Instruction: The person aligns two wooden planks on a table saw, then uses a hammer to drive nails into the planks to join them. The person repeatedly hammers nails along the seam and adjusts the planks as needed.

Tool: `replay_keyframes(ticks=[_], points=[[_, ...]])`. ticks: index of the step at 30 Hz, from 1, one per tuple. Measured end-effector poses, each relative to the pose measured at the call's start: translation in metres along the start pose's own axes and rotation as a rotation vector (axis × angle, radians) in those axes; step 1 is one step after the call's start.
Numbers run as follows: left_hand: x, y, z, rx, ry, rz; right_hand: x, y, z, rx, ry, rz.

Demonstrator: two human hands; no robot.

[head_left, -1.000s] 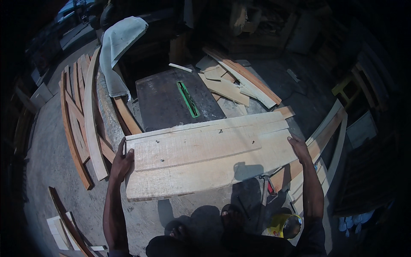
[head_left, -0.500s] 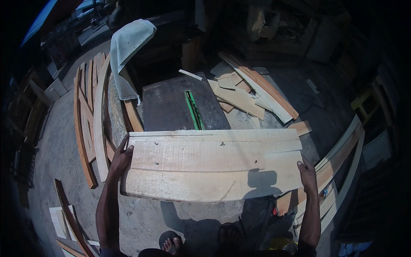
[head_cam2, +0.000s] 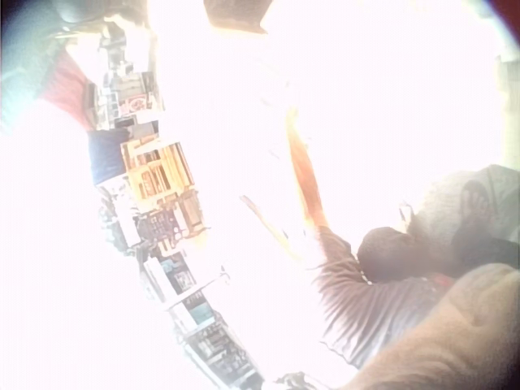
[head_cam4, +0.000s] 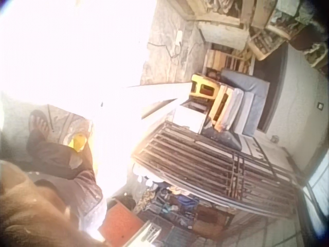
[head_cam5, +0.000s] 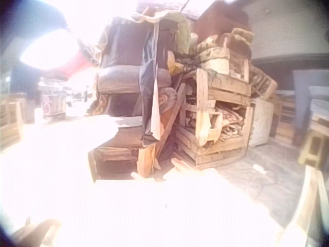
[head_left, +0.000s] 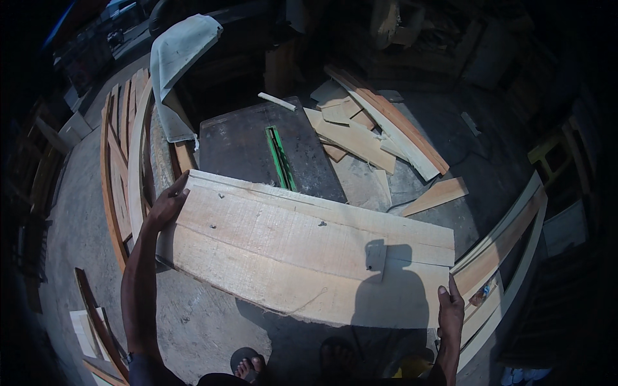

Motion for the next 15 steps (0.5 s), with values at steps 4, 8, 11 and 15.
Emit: replay_keyframes(ticks=[4, 8, 11, 15], points=[[0.0, -0.007, -0.006, 0.028, -0.021, 0.015, 0.002, 0.005, 0.019, -0.002, 0.137, 0.117], [-0.004, -0.013, -0.022, 0.029, 0.017, -0.074, 0.002, 0.013, 0.038, 0.007, 0.166, 0.04], [-0.012, -0.016, -0.041, 0.054, 0.082, -0.167, -0.002, 0.026, 0.055, 0.064, 0.156, -0.156], [-0.018, -0.015, -0.059, 0.085, 0.093, -0.184, -0.007, 0.035, 0.077, 0.148, 0.154, -0.271]])
Point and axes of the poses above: each hand's wrist, its own z-axis away from the middle knuckle, its own y-axis out of the palm, x = y × z, the point moved 8 cm from there along -z, towards the middle knuckle, and after that the axes turned 8 degrees about -y, right-handed, at the moved point
